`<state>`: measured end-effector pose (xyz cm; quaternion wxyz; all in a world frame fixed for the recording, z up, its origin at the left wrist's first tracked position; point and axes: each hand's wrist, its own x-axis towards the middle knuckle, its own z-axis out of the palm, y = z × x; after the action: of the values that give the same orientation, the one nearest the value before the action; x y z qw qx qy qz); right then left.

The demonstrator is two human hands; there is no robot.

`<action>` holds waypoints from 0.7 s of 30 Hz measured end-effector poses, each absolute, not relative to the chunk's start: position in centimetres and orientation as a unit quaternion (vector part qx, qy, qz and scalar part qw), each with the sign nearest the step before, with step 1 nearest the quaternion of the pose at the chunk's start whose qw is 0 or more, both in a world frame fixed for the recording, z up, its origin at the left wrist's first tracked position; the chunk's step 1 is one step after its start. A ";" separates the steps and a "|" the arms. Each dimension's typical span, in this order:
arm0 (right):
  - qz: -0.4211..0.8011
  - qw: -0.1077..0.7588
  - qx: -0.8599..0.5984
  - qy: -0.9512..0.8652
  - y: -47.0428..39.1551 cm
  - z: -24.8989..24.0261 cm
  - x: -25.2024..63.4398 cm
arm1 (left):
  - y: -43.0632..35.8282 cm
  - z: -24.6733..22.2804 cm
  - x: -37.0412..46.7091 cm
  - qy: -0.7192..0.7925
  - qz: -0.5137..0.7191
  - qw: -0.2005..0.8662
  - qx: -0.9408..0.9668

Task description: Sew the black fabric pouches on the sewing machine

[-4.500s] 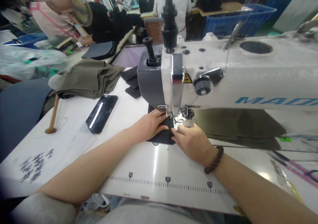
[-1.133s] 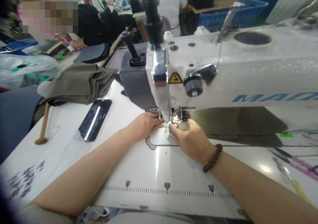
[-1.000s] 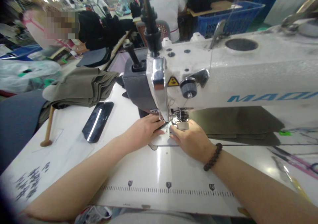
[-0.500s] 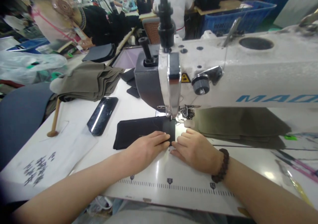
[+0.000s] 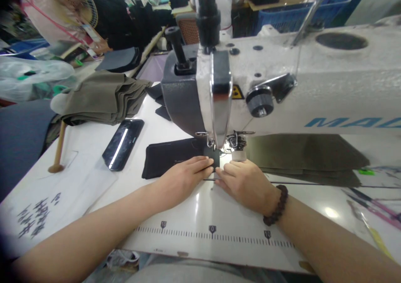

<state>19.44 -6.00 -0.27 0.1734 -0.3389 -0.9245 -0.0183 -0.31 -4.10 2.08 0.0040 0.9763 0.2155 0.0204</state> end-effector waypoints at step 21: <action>-0.009 0.148 -0.415 -0.898 -5.3 -0.6 19.4 | 0.7 0.8 0.4 0.304 0.061 0.053 0.949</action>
<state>19.35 -5.34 -0.59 0.1481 -0.4149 -0.8977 -0.0088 0.38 0.69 0.81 0.0535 0.9493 0.3038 0.0606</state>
